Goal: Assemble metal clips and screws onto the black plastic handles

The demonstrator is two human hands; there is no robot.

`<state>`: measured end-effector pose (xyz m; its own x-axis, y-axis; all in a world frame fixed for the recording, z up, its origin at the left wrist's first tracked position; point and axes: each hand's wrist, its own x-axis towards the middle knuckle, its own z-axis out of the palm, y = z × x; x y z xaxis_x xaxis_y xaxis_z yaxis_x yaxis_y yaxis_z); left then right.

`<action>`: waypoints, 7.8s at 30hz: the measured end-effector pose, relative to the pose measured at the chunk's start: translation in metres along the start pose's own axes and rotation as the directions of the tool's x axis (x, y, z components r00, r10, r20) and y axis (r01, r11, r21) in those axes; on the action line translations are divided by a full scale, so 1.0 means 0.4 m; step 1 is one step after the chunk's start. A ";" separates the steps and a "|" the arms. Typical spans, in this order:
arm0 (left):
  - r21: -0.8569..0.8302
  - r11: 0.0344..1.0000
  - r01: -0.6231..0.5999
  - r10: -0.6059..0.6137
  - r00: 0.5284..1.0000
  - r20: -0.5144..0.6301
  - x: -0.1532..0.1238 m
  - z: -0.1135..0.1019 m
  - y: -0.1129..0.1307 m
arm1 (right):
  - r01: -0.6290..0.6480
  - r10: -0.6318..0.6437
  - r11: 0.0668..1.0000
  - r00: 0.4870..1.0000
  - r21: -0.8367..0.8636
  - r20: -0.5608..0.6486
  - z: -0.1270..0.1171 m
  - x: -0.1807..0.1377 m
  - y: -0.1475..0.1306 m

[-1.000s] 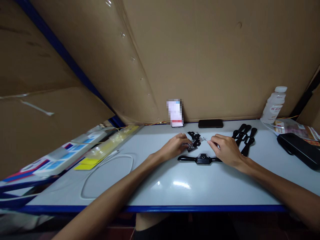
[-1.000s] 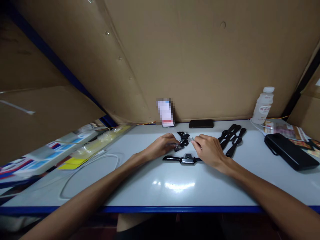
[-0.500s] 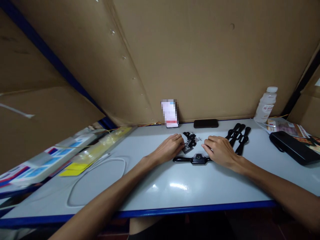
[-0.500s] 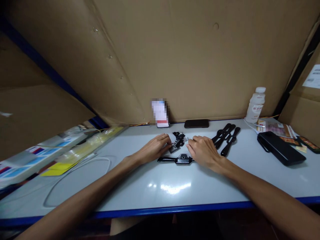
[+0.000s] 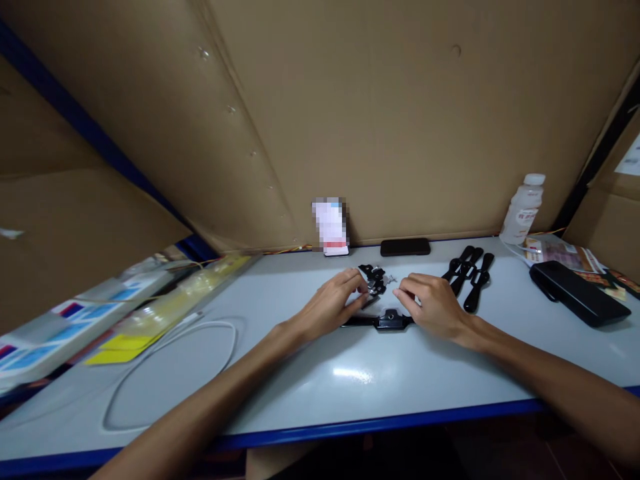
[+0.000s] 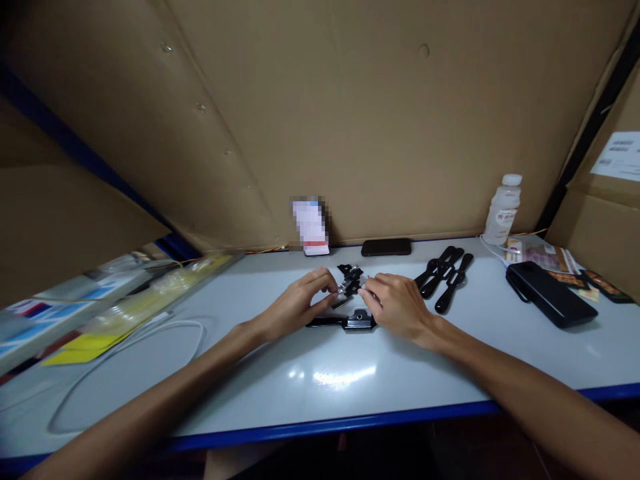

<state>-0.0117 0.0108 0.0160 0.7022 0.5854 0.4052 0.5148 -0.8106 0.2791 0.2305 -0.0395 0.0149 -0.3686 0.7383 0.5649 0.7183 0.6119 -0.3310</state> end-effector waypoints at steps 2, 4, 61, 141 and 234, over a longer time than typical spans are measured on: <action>-0.124 0.992 0.009 -0.011 1.000 -0.016 -0.001 0.002 0.026 | 0.012 -0.012 0.999 1.000 0.044 0.003 0.005 -0.004 -0.006; -0.220 0.975 0.016 -0.021 1.000 -0.018 -0.002 0.003 0.056 | 0.064 -0.066 0.994 0.998 0.089 0.015 0.009 -0.007 -0.012; -0.275 0.961 -0.010 0.087 0.959 0.269 0.000 0.007 0.023 | 0.014 -0.039 0.993 0.974 0.114 0.223 0.026 0.006 0.000; -0.276 0.960 0.033 0.059 0.946 0.318 -0.004 0.005 0.040 | -0.241 0.246 0.969 0.938 -0.047 0.246 0.042 0.004 0.002; -0.252 0.966 0.051 0.037 0.943 0.332 -0.010 0.002 0.045 | -0.189 0.166 0.979 0.956 0.073 0.242 -0.021 0.012 -0.003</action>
<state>-0.0047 -0.0062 0.0187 0.8440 0.5263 0.1036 0.4092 -0.7565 0.5102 0.2327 -0.0389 0.0242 -0.3758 0.8761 0.3021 0.7299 0.4807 -0.4860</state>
